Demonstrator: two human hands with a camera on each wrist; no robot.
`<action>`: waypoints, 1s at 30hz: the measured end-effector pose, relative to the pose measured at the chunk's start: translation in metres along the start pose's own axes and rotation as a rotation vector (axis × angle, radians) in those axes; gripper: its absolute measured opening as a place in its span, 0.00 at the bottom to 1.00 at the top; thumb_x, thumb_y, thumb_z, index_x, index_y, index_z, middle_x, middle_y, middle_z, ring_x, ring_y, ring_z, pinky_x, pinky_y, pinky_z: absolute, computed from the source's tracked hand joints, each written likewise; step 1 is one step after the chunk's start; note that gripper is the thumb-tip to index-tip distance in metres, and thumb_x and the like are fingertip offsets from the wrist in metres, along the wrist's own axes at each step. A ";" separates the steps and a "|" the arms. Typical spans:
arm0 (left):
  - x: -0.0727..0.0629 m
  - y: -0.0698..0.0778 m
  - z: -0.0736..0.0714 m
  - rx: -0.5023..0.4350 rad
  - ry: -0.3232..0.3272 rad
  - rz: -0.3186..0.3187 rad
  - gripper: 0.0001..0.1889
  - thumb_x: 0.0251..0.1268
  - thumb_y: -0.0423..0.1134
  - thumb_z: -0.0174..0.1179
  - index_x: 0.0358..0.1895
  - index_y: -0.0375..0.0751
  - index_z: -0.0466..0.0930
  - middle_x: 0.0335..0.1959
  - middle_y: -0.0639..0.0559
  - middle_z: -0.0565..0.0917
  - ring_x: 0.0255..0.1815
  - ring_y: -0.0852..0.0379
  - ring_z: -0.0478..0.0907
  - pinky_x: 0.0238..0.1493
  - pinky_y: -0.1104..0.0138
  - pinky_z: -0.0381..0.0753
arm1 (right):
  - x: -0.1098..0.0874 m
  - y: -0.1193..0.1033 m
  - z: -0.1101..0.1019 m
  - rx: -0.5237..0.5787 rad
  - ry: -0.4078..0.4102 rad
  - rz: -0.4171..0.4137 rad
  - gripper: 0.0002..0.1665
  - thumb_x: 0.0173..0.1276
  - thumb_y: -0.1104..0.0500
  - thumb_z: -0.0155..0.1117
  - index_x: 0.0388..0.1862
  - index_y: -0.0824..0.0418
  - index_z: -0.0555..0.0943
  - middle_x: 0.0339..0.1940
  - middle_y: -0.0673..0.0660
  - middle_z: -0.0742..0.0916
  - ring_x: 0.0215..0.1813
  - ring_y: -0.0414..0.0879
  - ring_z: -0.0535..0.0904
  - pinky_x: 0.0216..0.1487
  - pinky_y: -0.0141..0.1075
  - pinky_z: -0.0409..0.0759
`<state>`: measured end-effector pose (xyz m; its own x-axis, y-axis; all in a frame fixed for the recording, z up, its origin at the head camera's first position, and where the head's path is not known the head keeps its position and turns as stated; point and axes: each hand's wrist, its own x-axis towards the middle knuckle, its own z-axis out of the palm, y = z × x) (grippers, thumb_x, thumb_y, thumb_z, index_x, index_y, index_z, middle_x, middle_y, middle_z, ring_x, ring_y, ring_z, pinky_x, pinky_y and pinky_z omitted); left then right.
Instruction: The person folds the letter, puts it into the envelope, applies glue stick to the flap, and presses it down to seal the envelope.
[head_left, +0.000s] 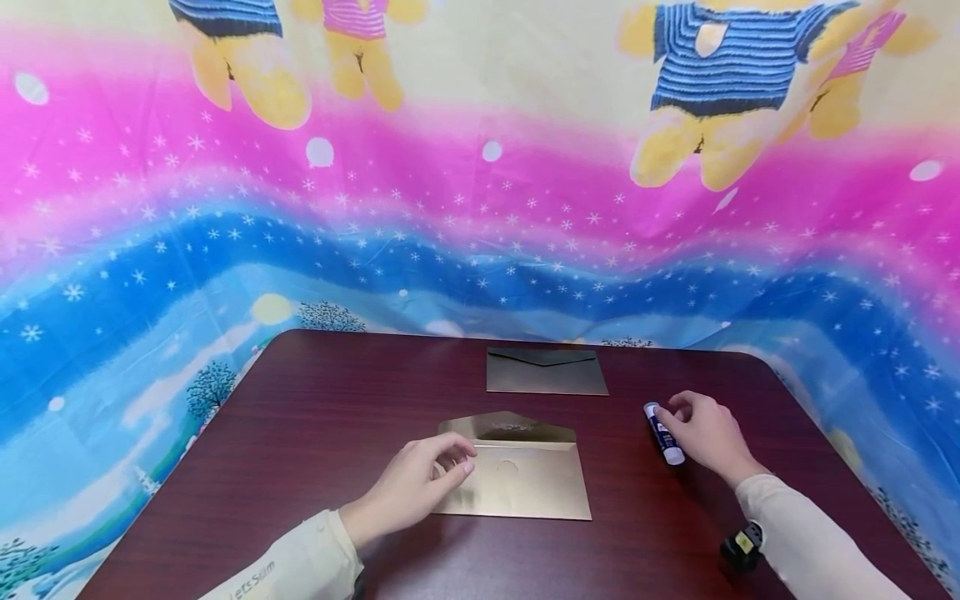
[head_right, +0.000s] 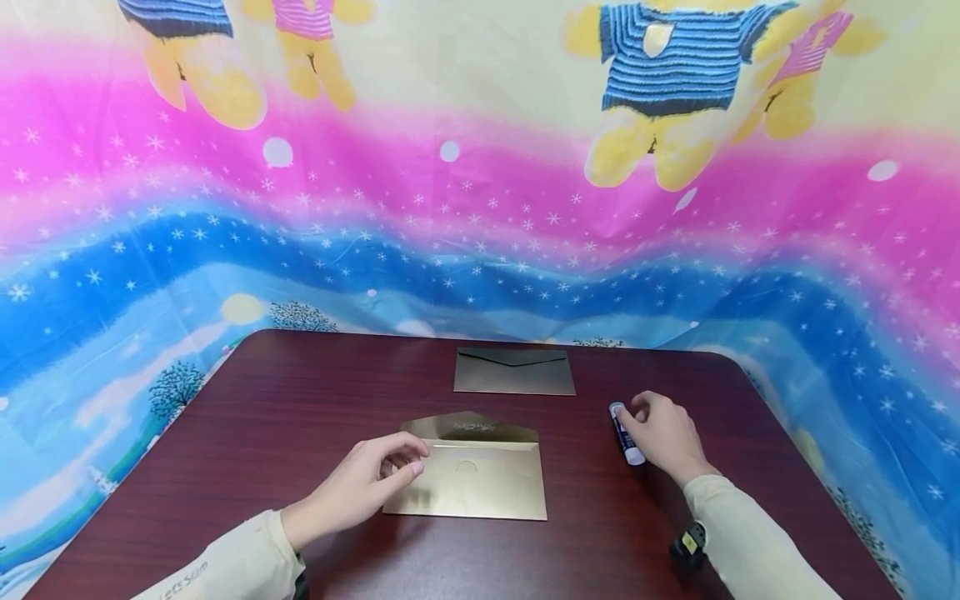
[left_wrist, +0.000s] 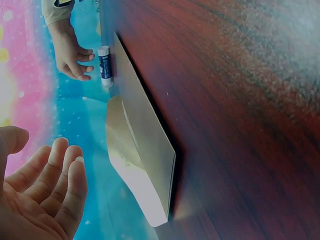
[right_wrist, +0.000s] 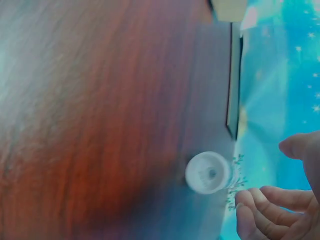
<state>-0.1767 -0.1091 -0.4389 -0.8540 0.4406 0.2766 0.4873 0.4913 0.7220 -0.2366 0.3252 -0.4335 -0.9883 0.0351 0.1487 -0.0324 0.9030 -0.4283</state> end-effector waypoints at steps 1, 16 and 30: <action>0.000 0.000 0.000 -0.001 0.000 -0.002 0.07 0.73 0.44 0.60 0.48 0.49 0.83 0.38 0.58 0.88 0.38 0.66 0.82 0.38 0.72 0.81 | 0.000 -0.002 -0.001 -0.002 0.002 -0.003 0.30 0.73 0.44 0.62 0.55 0.70 0.79 0.37 0.61 0.87 0.34 0.47 0.80 0.31 0.37 0.76; 0.009 -0.001 -0.011 0.067 0.071 -0.020 0.06 0.71 0.39 0.62 0.47 0.49 0.83 0.36 0.61 0.87 0.35 0.68 0.79 0.38 0.70 0.80 | -0.015 -0.046 0.003 -0.043 0.035 -0.065 0.29 0.72 0.40 0.62 0.56 0.62 0.82 0.39 0.55 0.88 0.39 0.48 0.83 0.35 0.44 0.79; 0.026 -0.017 -0.016 0.237 0.092 -0.062 0.12 0.65 0.41 0.68 0.51 0.51 0.81 0.40 0.59 0.87 0.38 0.59 0.81 0.41 0.68 0.78 | -0.025 -0.078 0.036 -0.004 0.021 -0.191 0.23 0.67 0.47 0.70 0.54 0.59 0.83 0.42 0.54 0.89 0.41 0.46 0.82 0.42 0.46 0.82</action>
<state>-0.2102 -0.1179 -0.4343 -0.8912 0.3394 0.3009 0.4534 0.6825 0.5732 -0.2144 0.2388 -0.4358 -0.9608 -0.1282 0.2459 -0.2186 0.8957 -0.3872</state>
